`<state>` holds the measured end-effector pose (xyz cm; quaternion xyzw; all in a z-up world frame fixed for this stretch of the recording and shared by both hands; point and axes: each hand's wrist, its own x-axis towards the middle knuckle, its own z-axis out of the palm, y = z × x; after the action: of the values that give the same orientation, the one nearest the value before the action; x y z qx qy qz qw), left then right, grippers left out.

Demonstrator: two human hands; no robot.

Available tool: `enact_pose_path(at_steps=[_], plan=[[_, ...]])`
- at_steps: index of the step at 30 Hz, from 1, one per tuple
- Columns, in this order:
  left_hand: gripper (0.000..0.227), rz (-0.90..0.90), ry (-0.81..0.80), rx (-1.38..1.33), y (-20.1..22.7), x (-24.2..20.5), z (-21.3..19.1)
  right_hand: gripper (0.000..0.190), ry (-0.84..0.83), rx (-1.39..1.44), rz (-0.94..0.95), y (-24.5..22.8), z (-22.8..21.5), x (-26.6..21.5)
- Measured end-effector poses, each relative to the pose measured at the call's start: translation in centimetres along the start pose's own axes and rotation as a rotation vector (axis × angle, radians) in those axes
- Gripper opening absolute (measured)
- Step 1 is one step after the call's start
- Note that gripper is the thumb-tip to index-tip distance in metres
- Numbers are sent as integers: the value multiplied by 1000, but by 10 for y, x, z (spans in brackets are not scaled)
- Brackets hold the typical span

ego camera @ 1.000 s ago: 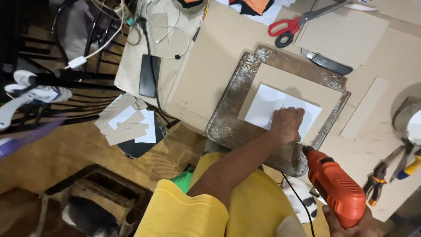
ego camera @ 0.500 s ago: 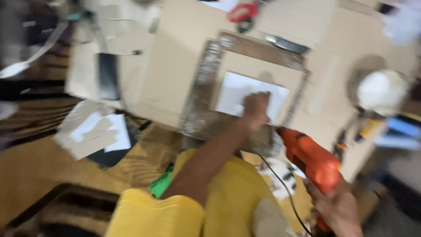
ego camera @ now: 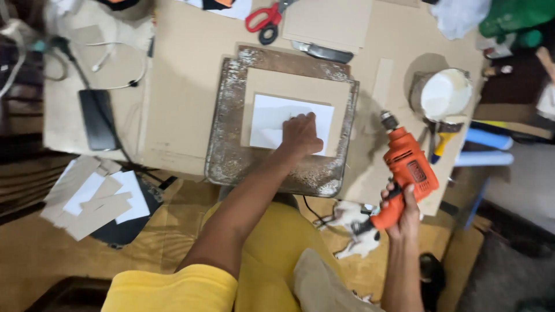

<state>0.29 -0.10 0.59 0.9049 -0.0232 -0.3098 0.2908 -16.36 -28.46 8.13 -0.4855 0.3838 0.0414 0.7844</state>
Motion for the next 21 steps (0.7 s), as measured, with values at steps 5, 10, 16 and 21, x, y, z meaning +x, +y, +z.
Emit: enact_pose_path(at_steps=[5, 10, 16, 21], plan=[[63, 14, 43, 69, -1, 9, 18, 44, -148, 442, 58, 65, -48, 95], [57, -187, 17, 101, 12, 4, 5, 41, -433, 735, 248, 65, -33, 96], [60, -120, 121, 164, 15, -3, 22, 65, 44, -301, 57, 51, -35, 75], [56, 58, 37, -165, -3, -76, -63, 60, 225, -870, 88, 33, -35, 58]])
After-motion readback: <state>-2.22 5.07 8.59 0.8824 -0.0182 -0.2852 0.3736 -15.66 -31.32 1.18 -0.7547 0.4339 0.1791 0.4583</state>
